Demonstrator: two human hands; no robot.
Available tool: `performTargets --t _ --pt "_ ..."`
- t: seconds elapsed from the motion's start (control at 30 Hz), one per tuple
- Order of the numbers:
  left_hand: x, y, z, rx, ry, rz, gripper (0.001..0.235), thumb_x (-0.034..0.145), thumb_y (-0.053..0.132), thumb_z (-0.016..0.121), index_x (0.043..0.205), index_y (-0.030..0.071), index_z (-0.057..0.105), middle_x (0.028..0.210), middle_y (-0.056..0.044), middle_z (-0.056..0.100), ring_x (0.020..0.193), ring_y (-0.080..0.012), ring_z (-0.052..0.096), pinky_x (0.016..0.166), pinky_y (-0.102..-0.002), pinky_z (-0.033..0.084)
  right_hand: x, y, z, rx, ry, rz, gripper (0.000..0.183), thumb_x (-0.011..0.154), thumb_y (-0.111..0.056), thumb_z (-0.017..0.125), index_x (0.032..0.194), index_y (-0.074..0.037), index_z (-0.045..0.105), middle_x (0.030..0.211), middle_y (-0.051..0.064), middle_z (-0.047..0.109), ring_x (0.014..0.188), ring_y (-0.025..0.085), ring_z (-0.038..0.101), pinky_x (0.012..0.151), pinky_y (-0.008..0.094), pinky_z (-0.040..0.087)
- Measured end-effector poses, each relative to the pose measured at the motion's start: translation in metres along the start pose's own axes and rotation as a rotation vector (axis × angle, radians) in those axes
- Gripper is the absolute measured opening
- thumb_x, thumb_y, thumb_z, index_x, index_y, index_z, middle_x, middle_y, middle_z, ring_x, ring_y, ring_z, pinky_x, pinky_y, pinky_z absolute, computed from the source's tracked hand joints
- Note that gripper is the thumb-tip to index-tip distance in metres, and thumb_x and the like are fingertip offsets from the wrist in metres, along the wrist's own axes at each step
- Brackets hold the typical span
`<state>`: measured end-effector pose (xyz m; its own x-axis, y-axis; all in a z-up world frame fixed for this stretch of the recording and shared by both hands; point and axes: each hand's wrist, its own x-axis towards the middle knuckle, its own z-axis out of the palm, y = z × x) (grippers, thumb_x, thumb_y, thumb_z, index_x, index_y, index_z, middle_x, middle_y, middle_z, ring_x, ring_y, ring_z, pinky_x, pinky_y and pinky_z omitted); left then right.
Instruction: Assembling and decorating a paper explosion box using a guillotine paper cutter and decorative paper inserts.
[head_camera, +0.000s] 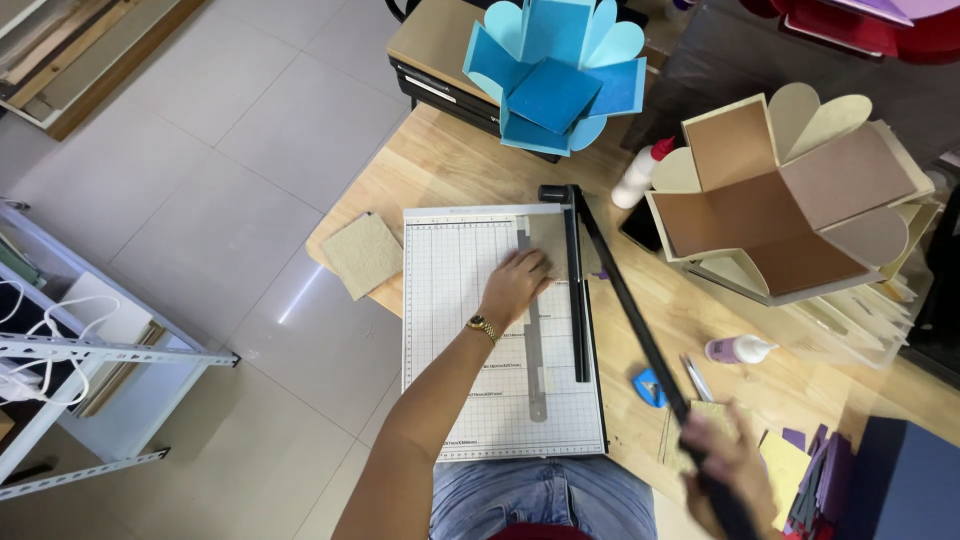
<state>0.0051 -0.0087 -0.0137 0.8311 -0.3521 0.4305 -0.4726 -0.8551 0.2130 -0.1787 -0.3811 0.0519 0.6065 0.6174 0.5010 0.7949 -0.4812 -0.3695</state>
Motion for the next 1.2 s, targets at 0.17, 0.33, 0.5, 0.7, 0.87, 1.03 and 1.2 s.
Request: performTargets --t 0.17,0.33,0.5,0.7,0.87,1.03,1.2 --pt "0.008 0.003 -0.014 -0.008 -0.243 -0.128 0.061 0.103 0.043 0.049 0.155 0.013 0.039 0.164 -0.003 0.036 0.153 -0.0191 0.027 0.122 -0.060 0.017 0.178 -0.038 -0.070 0.192 0.499 0.032 0.046 0.107 -0.050 0.045 0.129 -0.010 0.043 0.116 0.024 0.067 0.115 0.040 0.070 0.133 0.061 0.040" --pt "0.011 0.038 -0.067 -0.045 -0.329 -0.127 0.038 0.096 0.044 0.060 0.120 0.016 0.070 0.127 0.001 0.054 0.139 -0.0229 0.038 0.127 -0.056 0.019 0.229 -0.040 -0.078 0.221 0.685 0.016 0.052 0.107 -0.046 0.045 0.108 0.006 0.042 0.095 0.029 0.064 0.093 0.050 0.071 0.118 0.060 0.050" --pt "-0.002 0.057 -0.030 0.013 -0.180 -0.190 0.053 0.100 0.041 0.052 0.141 0.008 0.053 0.130 -0.006 0.052 0.132 -0.0261 0.046 0.116 -0.056 0.034 0.221 -0.036 -0.075 0.223 0.692 0.015 0.046 0.109 -0.041 0.045 0.112 0.005 0.042 0.097 0.030 0.063 0.094 0.049 0.071 0.117 0.060 0.051" --pt "0.023 0.056 -0.033 -0.239 -0.255 -0.297 0.070 0.094 0.010 0.053 0.158 0.000 0.024 0.163 -0.017 0.028 0.151 -0.0356 0.025 0.124 -0.049 0.025 0.218 -0.039 -0.067 0.273 0.740 0.005 0.045 0.108 -0.044 0.047 0.113 0.001 0.041 0.090 0.027 0.061 0.096 0.047 0.069 0.106 0.061 0.055" --pt "0.021 0.027 -0.026 -0.110 -0.227 -0.331 0.052 0.097 0.009 0.051 0.149 0.010 0.047 0.160 -0.009 0.041 0.152 -0.0269 0.030 0.123 -0.062 0.023 0.213 -0.035 -0.064 0.327 0.754 -0.033 0.045 0.106 -0.043 0.051 0.116 0.000 0.042 0.080 0.025 0.058 0.088 0.044 0.068 0.092 0.062 0.062" --pt "0.024 -0.003 -0.019 -0.021 -0.348 -0.280 0.049 0.106 0.036 0.031 0.154 0.033 0.039 0.163 0.011 0.035 0.155 -0.0226 0.021 0.117 -0.073 0.009 0.210 -0.037 -0.063 0.304 0.751 0.006 0.045 0.107 -0.043 0.049 0.118 -0.001 0.040 0.090 0.030 0.060 0.093 0.051 0.069 0.091 0.058 0.061" --pt "0.028 -0.012 -0.022 0.054 -0.104 -0.258 0.047 0.100 0.033 0.055 0.146 0.033 0.046 0.141 0.008 0.062 0.149 -0.0223 0.037 0.118 -0.073 0.017 0.207 -0.034 -0.060 0.316 0.764 -0.019 0.042 0.107 -0.041 0.049 0.119 -0.003 0.039 0.090 0.030 0.059 0.090 0.049 0.067 0.089 0.059 0.060"
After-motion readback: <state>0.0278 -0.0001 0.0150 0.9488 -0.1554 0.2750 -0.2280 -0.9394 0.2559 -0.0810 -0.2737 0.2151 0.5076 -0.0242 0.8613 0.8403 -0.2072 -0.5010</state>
